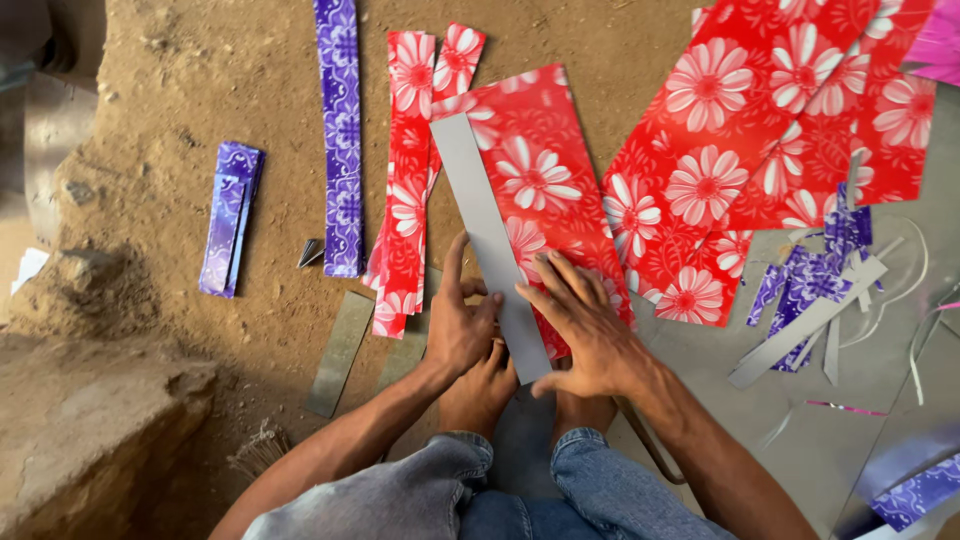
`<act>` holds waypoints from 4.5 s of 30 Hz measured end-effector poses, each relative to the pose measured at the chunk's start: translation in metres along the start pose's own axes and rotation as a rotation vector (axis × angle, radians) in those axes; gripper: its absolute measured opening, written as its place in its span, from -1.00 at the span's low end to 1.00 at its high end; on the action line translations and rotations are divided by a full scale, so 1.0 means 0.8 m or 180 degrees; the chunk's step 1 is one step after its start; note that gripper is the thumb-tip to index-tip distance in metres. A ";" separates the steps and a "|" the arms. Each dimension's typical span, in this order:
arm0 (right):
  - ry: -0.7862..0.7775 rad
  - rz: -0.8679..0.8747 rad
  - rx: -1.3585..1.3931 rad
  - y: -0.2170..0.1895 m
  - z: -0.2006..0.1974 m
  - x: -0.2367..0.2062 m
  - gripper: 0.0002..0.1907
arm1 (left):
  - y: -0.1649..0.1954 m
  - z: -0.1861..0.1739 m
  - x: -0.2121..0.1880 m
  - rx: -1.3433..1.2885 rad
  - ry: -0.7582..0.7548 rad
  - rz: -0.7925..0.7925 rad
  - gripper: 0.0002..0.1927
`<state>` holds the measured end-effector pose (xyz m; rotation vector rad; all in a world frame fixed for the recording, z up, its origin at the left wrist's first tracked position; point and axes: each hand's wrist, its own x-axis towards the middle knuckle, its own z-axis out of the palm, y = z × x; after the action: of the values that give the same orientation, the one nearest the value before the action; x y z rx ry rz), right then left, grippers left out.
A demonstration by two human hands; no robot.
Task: The person sits on the ground and cuts decorative printed sheets into long strips using large hand shears, aligning each sheet against the blade by hand. The cut strips are set aside in piles, and the person folds and stacks finished strips while continuing to cut more sheets.
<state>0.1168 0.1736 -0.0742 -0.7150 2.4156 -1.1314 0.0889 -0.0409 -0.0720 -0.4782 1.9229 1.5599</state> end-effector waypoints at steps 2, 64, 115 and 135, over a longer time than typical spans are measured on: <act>-0.0256 0.0110 -0.0252 -0.003 0.003 0.000 0.35 | -0.001 -0.004 0.007 -0.0032 0.0034 0.0159 -0.08; 0.0145 0.0295 -0.0860 -0.018 0.043 -0.003 -0.16 | -0.051 -0.013 0.028 -0.0891 -0.0676 0.0281 -0.07; -0.0349 0.4157 0.2073 -0.052 0.046 -0.156 -0.56 | 0.062 -0.046 0.256 -0.0744 0.0033 0.1040 -0.09; 0.0382 0.3563 0.2136 -0.017 0.088 -0.194 -0.38 | 0.060 -0.046 0.251 -0.0825 -0.0018 0.0908 -0.05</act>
<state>0.2818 0.2155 -0.0874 0.8305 1.7747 -1.2777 -0.0994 -0.0452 -0.1635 -0.3139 1.8547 2.0058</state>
